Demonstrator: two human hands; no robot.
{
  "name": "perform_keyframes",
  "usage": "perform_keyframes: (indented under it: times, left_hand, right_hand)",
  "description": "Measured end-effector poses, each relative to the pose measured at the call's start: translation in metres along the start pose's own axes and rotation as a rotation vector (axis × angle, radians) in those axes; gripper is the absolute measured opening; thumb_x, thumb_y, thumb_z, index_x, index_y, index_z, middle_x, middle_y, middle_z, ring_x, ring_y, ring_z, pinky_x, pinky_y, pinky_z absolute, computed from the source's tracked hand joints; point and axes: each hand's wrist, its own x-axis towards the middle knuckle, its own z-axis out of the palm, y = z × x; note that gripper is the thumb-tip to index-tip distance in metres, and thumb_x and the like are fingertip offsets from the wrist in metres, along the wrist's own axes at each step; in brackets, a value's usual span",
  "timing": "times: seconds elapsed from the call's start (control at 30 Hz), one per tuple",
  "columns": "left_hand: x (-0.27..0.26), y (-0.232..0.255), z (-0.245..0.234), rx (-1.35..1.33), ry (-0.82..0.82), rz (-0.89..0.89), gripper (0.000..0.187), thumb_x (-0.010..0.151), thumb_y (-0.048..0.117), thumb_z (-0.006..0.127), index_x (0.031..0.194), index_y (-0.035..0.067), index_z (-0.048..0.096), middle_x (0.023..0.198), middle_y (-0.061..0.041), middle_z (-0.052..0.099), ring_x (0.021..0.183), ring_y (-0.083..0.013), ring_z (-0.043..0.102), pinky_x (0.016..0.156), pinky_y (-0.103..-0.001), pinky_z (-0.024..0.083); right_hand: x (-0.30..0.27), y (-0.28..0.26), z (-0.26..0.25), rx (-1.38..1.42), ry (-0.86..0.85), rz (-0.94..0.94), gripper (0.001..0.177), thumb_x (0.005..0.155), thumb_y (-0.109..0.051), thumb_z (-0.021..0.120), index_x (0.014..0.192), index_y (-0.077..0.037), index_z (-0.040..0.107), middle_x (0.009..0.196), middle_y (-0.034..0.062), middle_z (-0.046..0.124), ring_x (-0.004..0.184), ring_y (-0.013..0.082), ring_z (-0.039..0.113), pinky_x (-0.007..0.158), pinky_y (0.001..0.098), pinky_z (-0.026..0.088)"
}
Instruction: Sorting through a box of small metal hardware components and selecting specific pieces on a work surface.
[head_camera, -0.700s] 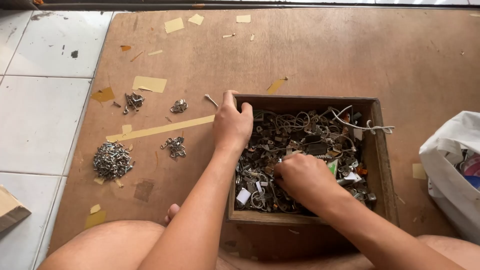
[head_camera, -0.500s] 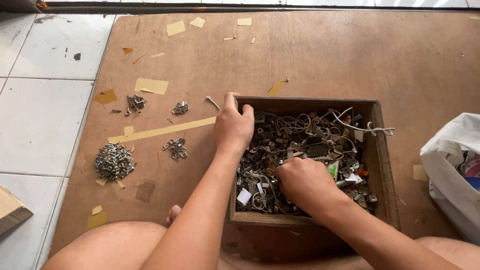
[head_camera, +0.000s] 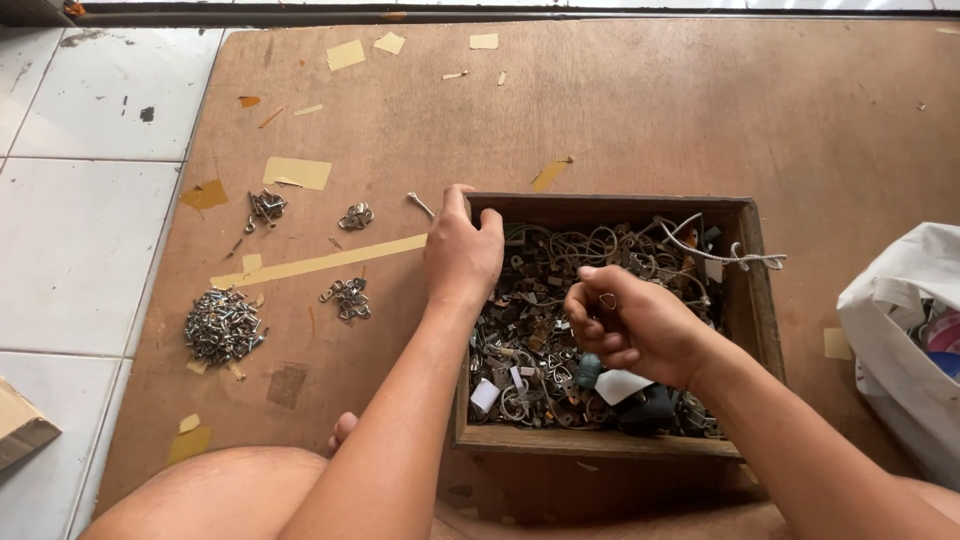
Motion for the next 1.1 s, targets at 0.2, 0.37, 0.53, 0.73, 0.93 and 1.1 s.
perform_keyframes:
  times: [0.2,0.37,0.53,0.73,0.93,1.1]
  left_hand:
    - [-0.004,0.002,-0.001,-0.004,0.0,0.008,0.049,0.101,0.032,0.051,0.147,0.017,0.056,0.143,-0.024,0.069,0.139,-0.0474,0.068,0.116,-0.062,0.054]
    - [-0.003,0.002,-0.002,0.01,0.003,0.007,0.048,0.101,0.032,0.051,0.147,0.018,0.056,0.143,-0.023,0.069,0.138,-0.0472,0.068,0.116,-0.062,0.054]
    - [-0.003,0.001,-0.001,-0.001,0.007,0.006,0.049,0.101,0.032,0.051,0.147,0.017,0.056,0.144,-0.024,0.068,0.139,-0.0475,0.068,0.115,-0.062,0.055]
    - [-0.002,-0.002,0.001,-0.01,0.008,0.008,0.047,0.101,0.032,0.052,0.145,0.019,0.057,0.142,-0.023,0.069,0.137,-0.0474,0.068,0.116,-0.062,0.055]
    - [0.001,-0.002,0.003,-0.011,0.008,0.009,0.048,0.1,0.034,0.051,0.145,0.019,0.056,0.142,-0.022,0.069,0.138,-0.0467,0.068,0.117,-0.061,0.054]
    - [-0.001,-0.002,0.002,-0.008,0.017,0.008,0.047,0.099,0.033,0.052,0.144,0.02,0.057,0.141,-0.022,0.07,0.137,-0.0465,0.069,0.116,-0.061,0.054]
  right_hand:
    - [0.0,-0.009,0.016,-1.099,0.321,-0.297,0.028,0.108,-0.028,0.07,0.126,-0.016,0.088,0.109,0.0166,0.09,0.108,0.0363,0.085,0.089,0.045,0.067]
    - [0.015,0.016,0.031,-1.31,0.165,-0.33,0.023,0.104,-0.027,0.075,0.119,-0.018,0.09,0.109,0.0096,0.089,0.11,0.0288,0.084,0.097,0.0413,0.067]
    - [0.002,0.01,0.037,-1.576,0.163,-0.314,0.017,0.099,-0.028,0.084,0.114,-0.024,0.091,0.101,0.0041,0.085,0.099,0.0237,0.084,0.089,0.0413,0.07]
    - [-0.009,-0.013,0.019,-1.671,0.335,-0.217,0.023,0.095,-0.013,0.081,0.112,-0.023,0.091,0.103,0.0057,0.087,0.103,0.0296,0.085,0.094,0.0504,0.071]
    - [-0.029,-0.025,0.046,-1.549,0.199,-0.136,0.022,0.092,-0.021,0.084,0.112,-0.025,0.093,0.113,0.0034,0.092,0.12,0.035,0.083,0.102,0.0553,0.067]
    - [-0.036,-0.028,0.057,-1.633,0.107,0.017,0.025,0.093,-0.036,0.09,0.115,-0.024,0.092,0.113,0.0057,0.09,0.112,0.0286,0.086,0.1,0.0469,0.07]
